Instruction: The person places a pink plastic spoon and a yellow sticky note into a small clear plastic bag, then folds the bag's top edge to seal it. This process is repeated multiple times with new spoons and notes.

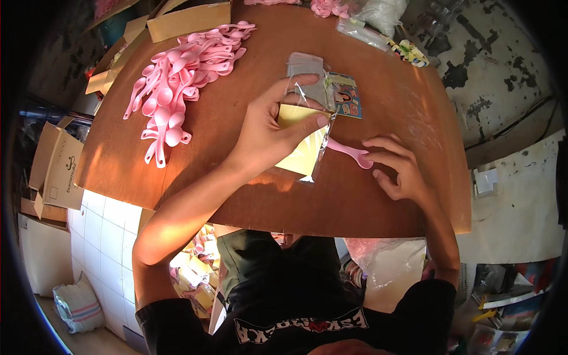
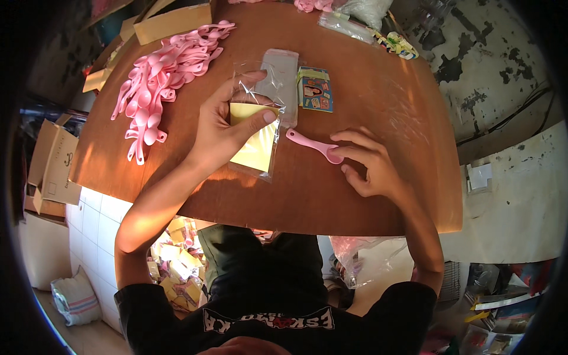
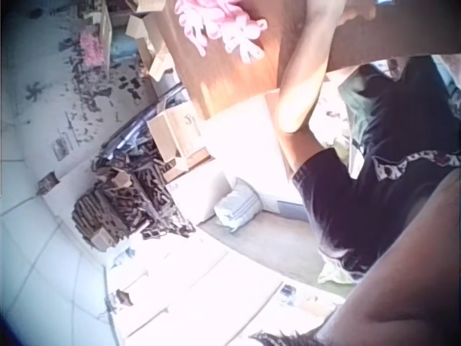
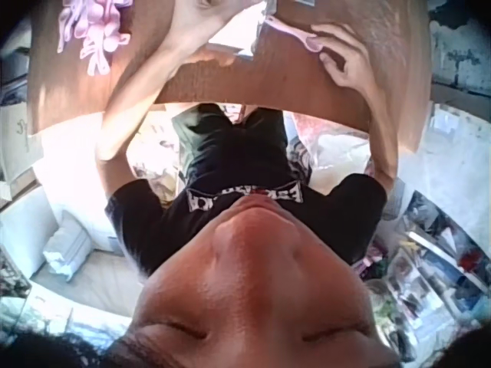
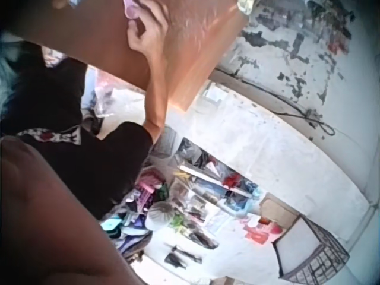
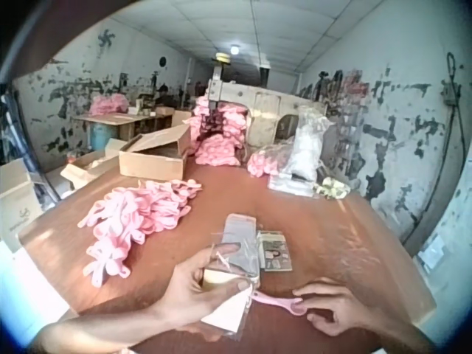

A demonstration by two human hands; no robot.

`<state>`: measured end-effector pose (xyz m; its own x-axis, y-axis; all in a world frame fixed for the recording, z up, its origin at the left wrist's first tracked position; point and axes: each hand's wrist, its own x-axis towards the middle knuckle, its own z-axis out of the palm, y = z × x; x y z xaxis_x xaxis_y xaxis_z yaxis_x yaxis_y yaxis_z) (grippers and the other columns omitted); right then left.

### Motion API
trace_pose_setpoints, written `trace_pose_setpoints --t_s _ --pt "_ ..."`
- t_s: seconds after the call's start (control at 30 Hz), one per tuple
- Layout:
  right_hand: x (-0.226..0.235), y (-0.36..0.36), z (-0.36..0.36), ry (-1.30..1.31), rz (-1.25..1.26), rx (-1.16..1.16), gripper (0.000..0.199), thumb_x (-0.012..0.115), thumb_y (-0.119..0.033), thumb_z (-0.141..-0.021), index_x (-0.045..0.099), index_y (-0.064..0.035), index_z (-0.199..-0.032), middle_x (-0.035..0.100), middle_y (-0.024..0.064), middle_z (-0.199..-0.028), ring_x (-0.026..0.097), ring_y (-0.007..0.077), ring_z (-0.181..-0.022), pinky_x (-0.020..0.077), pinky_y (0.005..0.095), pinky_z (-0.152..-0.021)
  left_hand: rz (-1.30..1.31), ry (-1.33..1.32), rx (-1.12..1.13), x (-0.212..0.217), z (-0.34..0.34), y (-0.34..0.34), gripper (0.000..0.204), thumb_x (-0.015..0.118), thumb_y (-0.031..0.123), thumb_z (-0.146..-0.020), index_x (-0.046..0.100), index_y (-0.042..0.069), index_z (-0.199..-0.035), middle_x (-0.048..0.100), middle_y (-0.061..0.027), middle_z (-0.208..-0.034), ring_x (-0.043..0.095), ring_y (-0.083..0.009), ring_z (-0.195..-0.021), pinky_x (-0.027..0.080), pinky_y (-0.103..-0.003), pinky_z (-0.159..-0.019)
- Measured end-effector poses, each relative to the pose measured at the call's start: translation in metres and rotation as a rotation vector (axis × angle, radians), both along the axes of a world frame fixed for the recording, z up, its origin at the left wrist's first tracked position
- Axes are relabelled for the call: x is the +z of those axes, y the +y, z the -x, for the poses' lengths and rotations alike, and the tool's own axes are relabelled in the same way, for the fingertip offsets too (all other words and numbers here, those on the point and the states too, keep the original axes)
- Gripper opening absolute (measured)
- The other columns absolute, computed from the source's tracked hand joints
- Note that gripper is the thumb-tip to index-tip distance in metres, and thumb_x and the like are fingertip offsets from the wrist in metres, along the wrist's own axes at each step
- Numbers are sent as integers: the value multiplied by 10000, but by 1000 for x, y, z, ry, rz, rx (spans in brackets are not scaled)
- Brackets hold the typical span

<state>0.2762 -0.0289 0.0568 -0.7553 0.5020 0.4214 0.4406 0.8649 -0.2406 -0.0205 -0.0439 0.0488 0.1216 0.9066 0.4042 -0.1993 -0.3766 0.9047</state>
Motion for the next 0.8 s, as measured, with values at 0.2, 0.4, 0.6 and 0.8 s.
trace_pose_setpoints --t_s 0.2,0.4,0.6,0.8 --pt "-10 2 47 111 122 -99 289 772 -133 -796 674 4 -1030 667 150 -1053 662 320 -888 533 407 -780 24 128 -88 -11 -5 5 511 726 47 -886 516 -3 -1348 725 -89 -1014 659 -100 -938 537 -261 -821" --pt "2 13 60 -61 418 -175 298 707 -36 -823 628 -3 -1109 673 156 -884 683 282 -784 526 344 -695 7 242 -78 -10 -1 4 588 752 27 -859 495 54 -1387 706 -61 -983 655 -88 -924 539 -244 -789" --pt "40 13 40 232 794 -246 531 601 75 -852 459 -10 -1356 703 129 -938 713 201 -753 545 315 -712 -22 266 -115 -8 0 2 624 760 35 -855 480 59 -1411 704 -46 -971 638 -77 -893 529 -250 -773" --pt "75 20 54 759 552 -109 506 600 94 -881 451 16 -1358 698 134 -951 716 201 -857 556 305 -749 62 298 -136 -6 0 0 642 764 40 -851 470 47 -1421 706 -55 -977 639 -85 -911 523 -263 -800"
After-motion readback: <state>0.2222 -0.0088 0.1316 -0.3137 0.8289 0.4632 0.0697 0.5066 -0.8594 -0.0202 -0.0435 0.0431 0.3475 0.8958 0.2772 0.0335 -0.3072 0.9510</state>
